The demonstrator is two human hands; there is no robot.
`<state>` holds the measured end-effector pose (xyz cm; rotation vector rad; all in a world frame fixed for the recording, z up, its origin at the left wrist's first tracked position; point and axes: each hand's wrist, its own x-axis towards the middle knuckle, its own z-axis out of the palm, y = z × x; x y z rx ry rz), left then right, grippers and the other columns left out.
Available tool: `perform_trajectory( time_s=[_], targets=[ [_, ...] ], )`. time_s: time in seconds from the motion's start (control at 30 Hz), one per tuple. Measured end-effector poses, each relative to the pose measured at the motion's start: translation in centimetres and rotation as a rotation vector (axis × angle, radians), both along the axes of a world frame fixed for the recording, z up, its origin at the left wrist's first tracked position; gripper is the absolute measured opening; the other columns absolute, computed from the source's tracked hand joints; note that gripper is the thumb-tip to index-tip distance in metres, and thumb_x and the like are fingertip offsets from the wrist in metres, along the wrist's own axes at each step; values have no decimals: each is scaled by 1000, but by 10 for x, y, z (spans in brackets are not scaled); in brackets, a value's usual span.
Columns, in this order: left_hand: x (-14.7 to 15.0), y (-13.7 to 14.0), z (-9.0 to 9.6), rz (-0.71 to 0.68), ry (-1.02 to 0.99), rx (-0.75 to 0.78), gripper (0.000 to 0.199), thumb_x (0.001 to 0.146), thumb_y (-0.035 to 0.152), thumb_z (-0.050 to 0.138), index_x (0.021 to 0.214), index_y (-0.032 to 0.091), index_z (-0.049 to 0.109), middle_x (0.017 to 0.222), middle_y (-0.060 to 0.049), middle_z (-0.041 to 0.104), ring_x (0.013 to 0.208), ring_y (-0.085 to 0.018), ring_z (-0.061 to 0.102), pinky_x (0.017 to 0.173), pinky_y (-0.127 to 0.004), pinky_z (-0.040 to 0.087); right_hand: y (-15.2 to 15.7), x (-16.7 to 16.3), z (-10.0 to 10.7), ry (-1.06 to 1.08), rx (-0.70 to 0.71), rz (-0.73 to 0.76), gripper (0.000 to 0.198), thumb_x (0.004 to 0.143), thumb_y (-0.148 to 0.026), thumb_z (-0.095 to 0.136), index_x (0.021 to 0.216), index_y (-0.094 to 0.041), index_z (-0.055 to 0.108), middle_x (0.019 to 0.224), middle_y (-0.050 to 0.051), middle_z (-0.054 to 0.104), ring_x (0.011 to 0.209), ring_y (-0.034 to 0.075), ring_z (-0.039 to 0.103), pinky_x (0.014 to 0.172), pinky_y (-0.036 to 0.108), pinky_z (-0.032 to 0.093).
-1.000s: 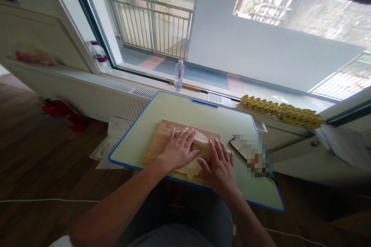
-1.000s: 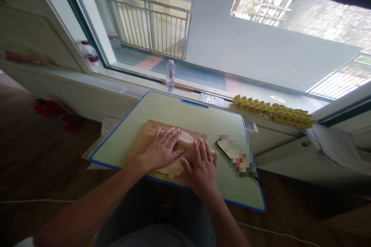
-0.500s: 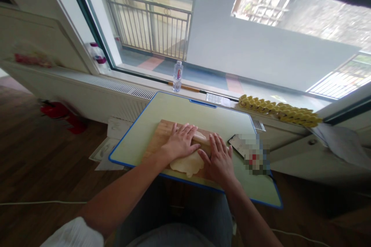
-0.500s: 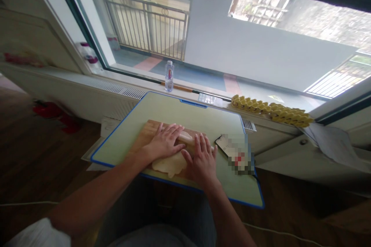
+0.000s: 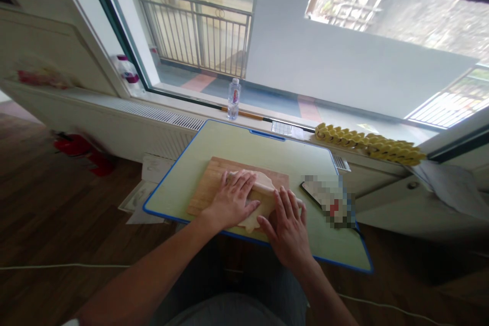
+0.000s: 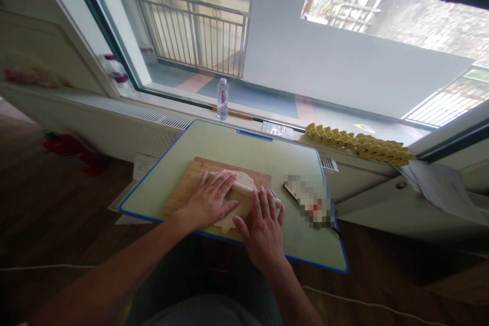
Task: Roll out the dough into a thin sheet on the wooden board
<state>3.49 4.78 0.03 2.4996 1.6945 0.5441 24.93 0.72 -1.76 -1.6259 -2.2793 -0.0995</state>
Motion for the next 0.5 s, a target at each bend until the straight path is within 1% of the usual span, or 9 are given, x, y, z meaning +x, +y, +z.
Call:
perform_trajectory(
  time_s=[0.17, 0.3, 0.4, 0.5],
  targets=[
    [5, 22, 5, 3, 4, -81, 74, 101, 61, 51, 163, 23, 36, 168, -11, 42, 158, -31, 32, 129, -69, 11, 24, -3, 1, 10, -31, -55, 80, 104, -69, 36, 165, -18, 33, 170, 15, 36, 159, 33, 27, 126, 62, 17],
    [9, 37, 8, 12, 4, -123, 71, 100, 60, 53, 160, 25, 40, 167, -11, 44, 157, -32, 34, 128, -71, 9, 39, -5, 4, 19, -43, -94, 77, 104, -67, 41, 165, -20, 35, 168, 15, 40, 156, 34, 32, 125, 66, 20],
    [8, 34, 7, 19, -10, -106, 68, 101, 58, 53, 159, 24, 42, 165, -10, 47, 156, -31, 36, 128, -71, 11, 35, -4, 5, 16, -41, -81, 77, 104, -66, 42, 165, -20, 34, 167, 15, 41, 156, 34, 33, 124, 66, 21],
    [5, 21, 3, 14, -24, -51, 67, 102, 56, 52, 159, 24, 42, 164, -11, 49, 155, -30, 37, 129, -67, 13, 22, -3, 5, 17, -20, -47, 80, 104, -69, 39, 165, -18, 34, 168, 16, 40, 157, 34, 30, 125, 63, 20]
  ],
)
